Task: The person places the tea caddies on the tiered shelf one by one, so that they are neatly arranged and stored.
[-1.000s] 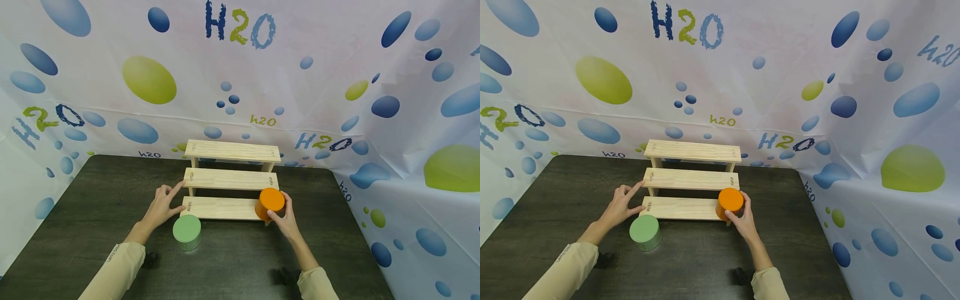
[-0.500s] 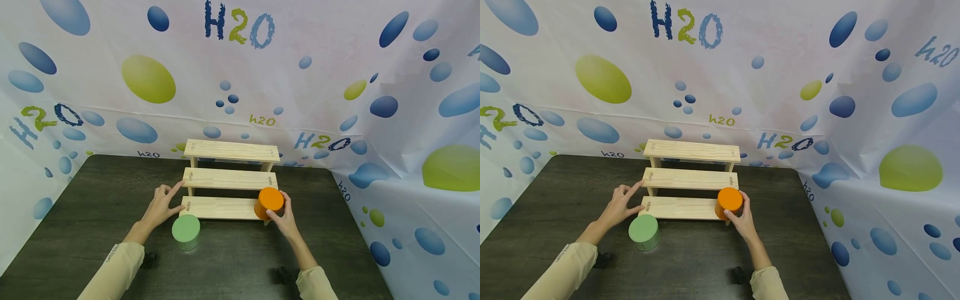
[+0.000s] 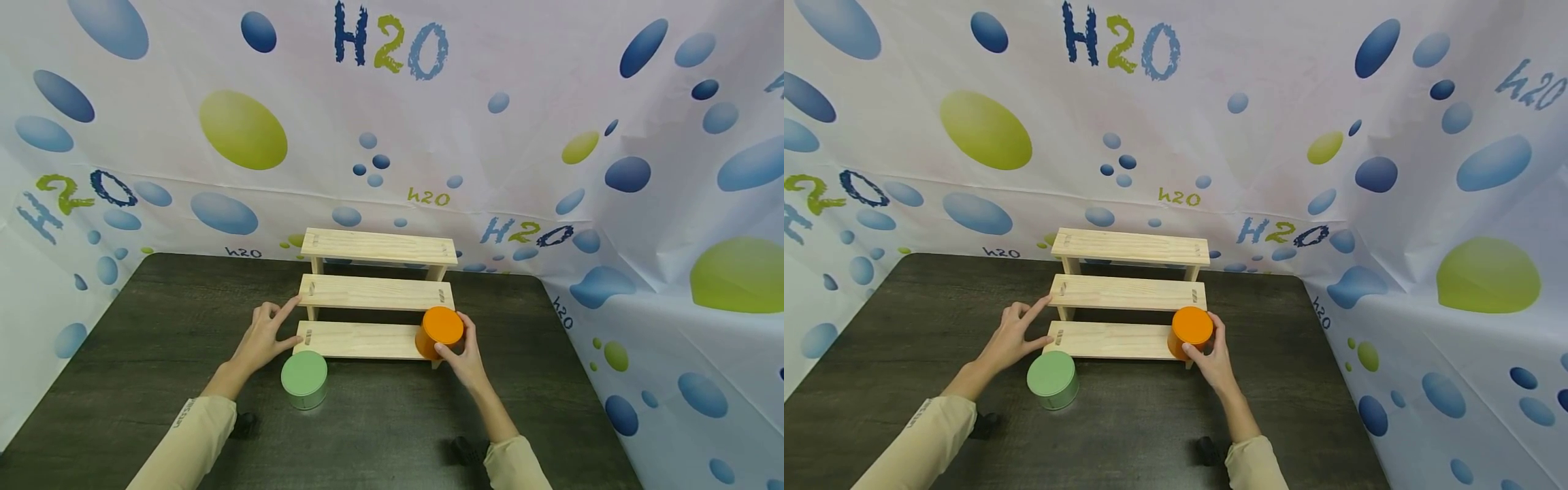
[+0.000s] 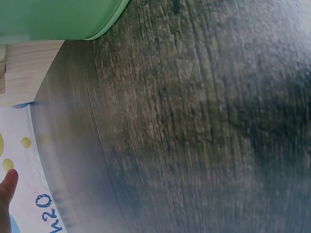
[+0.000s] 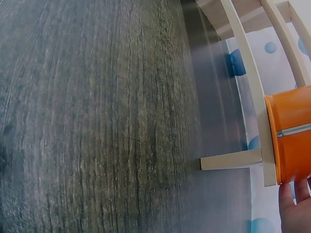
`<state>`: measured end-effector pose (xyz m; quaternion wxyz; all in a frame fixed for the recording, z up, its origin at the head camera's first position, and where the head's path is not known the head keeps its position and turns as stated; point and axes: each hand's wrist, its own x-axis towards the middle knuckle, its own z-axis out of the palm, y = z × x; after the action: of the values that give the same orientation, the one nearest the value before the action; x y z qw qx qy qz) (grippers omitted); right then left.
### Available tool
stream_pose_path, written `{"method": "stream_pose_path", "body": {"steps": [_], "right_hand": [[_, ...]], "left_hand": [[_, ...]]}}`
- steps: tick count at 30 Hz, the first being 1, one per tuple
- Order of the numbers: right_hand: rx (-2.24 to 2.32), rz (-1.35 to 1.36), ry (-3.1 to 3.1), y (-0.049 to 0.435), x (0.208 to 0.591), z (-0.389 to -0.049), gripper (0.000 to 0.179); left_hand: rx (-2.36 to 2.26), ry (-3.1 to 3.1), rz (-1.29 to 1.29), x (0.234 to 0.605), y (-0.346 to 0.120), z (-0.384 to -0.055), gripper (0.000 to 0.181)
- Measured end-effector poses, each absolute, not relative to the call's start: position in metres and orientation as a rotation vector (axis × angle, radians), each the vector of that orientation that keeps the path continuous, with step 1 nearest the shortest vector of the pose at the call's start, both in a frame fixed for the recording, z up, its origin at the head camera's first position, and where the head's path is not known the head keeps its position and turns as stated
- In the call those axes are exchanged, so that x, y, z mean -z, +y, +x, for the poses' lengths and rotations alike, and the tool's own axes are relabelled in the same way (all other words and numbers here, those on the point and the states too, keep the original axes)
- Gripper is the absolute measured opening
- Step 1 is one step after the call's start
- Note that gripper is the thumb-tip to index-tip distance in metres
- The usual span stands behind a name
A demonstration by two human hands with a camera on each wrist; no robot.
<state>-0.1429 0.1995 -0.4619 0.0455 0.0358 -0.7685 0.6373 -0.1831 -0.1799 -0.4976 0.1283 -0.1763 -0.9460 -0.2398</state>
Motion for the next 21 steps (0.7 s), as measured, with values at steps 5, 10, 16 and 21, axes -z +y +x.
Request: {"method": "stream_pose_path", "body": {"steps": [5, 10, 16, 21], "right_hand": [[-1.942, 0.102, -2.362, 0.2, 0.461, -0.142, 0.07], [-1.925, 0.102, -2.381, 0.202, 0.463, -0.142, 0.071], [-1.965, 0.122, -2.355, 0.212, 0.483, -0.147, 0.076], [-1.958, 0.152, -2.339, 0.219, 0.489, -0.145, 0.076]], "left_hand": [[0.698, -2.745, -0.518, 0.498, -0.18, -0.184, 0.085], [0.7, -2.749, -0.52, 0.498, -0.179, -0.185, 0.085], [0.689, -2.751, -0.516, 0.499, -0.179, -0.184, 0.086], [0.685, -2.75, -0.519, 0.498, -0.179, -0.183, 0.086]]}}
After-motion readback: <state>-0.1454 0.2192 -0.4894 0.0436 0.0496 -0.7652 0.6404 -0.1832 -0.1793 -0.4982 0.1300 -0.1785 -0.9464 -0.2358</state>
